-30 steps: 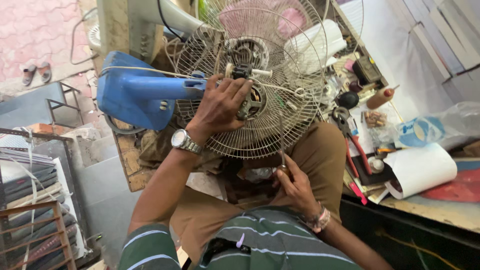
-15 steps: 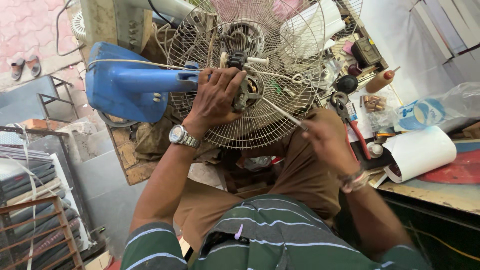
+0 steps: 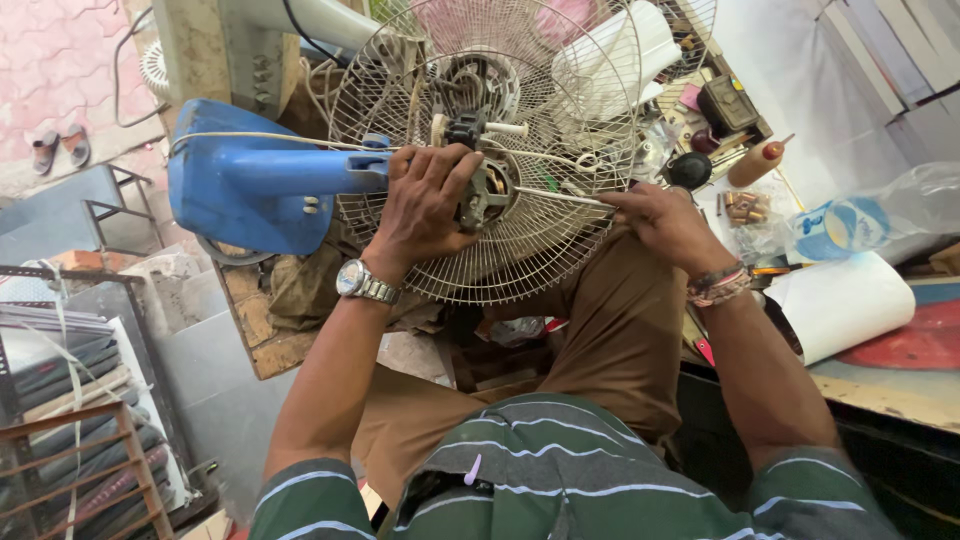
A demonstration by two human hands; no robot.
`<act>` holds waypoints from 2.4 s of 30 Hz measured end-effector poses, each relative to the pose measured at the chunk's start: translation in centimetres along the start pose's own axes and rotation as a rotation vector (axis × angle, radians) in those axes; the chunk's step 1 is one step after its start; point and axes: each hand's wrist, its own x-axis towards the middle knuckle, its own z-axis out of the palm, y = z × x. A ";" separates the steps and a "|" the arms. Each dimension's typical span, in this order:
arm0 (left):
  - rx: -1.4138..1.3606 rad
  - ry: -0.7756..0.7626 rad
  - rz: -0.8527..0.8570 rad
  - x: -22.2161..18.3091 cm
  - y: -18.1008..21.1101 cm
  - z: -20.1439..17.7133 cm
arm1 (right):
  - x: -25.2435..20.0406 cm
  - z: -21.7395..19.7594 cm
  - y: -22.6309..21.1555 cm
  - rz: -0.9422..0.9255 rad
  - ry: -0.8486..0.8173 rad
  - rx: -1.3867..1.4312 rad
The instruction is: The person repairs a blue pedestal fan by manipulating its internal wiring and components. They use a screwdriver and pliers to adjust connections and secure parts within the motor housing.
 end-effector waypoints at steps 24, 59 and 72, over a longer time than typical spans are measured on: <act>-0.001 -0.007 0.006 -0.1 -0.3 0.2 | -0.9 0.6 -0.4 0.266 -0.543 0.307; -0.004 0.016 0.070 -0.3 -0.7 0.4 | -8.2 8.0 -4.6 0.118 0.411 0.295; -0.035 0.090 0.034 -0.3 -0.6 1.1 | -8.5 8.7 -2.1 0.245 0.280 0.507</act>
